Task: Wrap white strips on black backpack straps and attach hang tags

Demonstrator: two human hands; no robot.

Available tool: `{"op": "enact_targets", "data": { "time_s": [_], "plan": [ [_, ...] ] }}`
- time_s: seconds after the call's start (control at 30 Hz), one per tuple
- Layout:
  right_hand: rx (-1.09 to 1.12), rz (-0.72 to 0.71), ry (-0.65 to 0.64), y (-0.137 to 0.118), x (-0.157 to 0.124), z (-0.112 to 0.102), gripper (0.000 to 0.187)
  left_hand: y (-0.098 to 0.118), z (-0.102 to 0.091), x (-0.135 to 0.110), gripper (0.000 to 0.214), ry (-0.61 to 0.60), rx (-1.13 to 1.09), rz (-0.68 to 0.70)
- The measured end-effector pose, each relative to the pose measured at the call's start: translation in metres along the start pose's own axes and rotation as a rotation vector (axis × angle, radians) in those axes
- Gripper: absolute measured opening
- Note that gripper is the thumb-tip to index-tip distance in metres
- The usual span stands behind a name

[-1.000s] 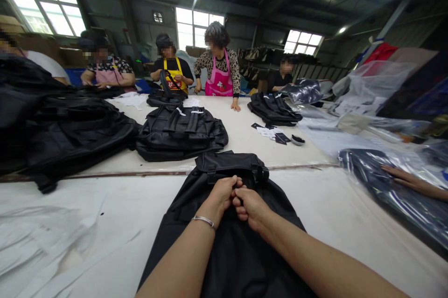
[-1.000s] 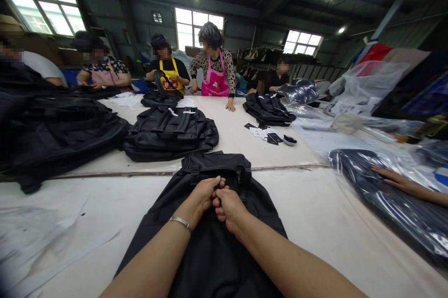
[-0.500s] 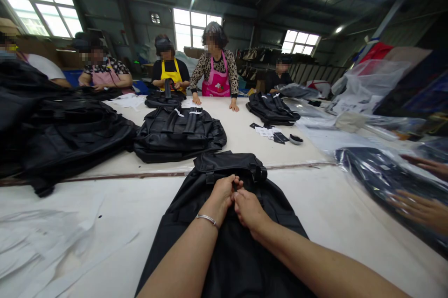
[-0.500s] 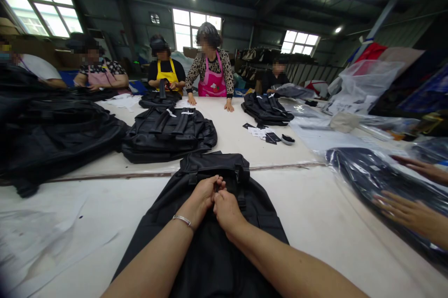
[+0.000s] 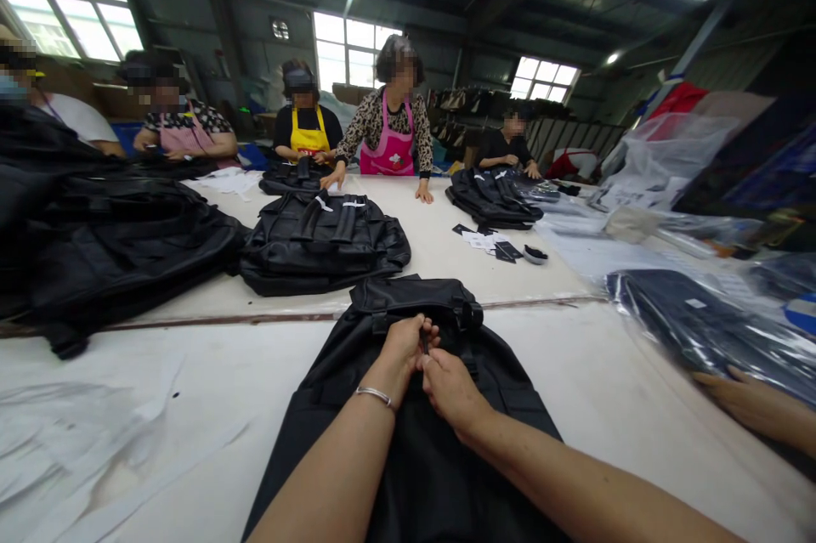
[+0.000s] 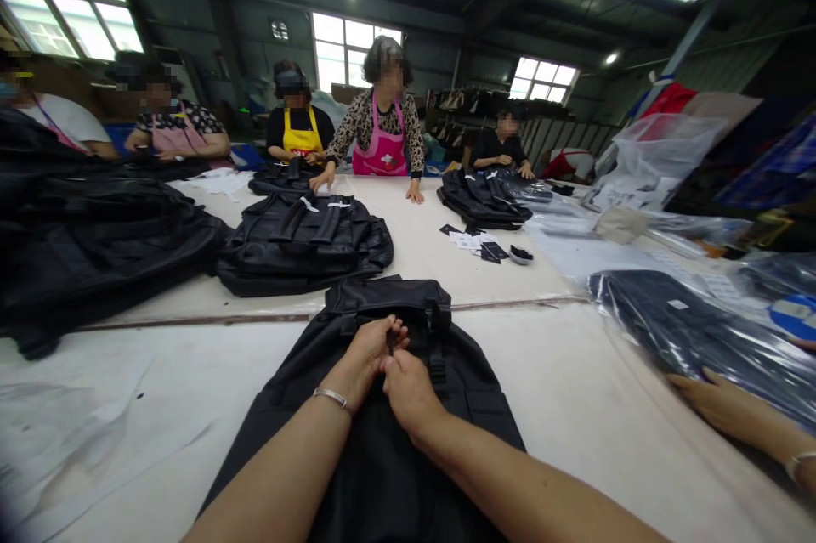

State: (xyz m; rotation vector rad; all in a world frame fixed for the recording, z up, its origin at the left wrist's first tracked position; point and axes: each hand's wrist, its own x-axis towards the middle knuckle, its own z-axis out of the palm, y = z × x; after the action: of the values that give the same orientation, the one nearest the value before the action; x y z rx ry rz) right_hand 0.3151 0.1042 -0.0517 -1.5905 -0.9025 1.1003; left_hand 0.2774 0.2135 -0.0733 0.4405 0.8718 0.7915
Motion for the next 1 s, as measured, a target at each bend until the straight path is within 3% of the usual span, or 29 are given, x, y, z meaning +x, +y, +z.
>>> {"op": "enact_targets", "data": {
  "time_s": [0.1,0.3,0.43,0.53,0.63,0.73,0.87,1.0],
  "plan": [
    [-0.060,0.056,-0.150,-0.005,-0.019,-0.009,0.013,0.003,-0.006,-0.003,0.017,-0.063,0.062,0.002],
    [-0.347,-0.149,-0.348,-0.021,-0.068,-0.061,0.020,0.000,-0.014,-0.006,0.009,-0.098,0.243,0.066],
    [-0.609,-0.458,-0.251,-0.040,-0.067,-0.092,0.028,-0.003,-0.015,-0.005,0.015,-0.084,0.357,0.117],
    [-0.876,-0.673,-0.033,-0.050,-0.049,-0.103,0.024,-0.002,-0.016,-0.006,0.017,-0.082,0.436,0.150],
    [-0.995,-0.775,0.185,-0.052,-0.026,-0.103,0.022,-0.001,-0.018,-0.006,0.017,-0.046,0.541,0.202],
    [-0.769,-0.866,0.254,-0.049,0.000,-0.091,0.021,0.000,-0.020,-0.004,0.019,0.009,0.661,0.295],
    [-0.542,-0.967,0.132,-0.033,0.043,-0.062,0.022,0.002,-0.023,-0.003,0.016,0.015,0.775,0.437],
    [-0.651,-1.015,0.014,-0.004,0.084,-0.045,0.024,0.005,-0.025,-0.005,0.013,0.030,0.971,0.562]
  ]
}}
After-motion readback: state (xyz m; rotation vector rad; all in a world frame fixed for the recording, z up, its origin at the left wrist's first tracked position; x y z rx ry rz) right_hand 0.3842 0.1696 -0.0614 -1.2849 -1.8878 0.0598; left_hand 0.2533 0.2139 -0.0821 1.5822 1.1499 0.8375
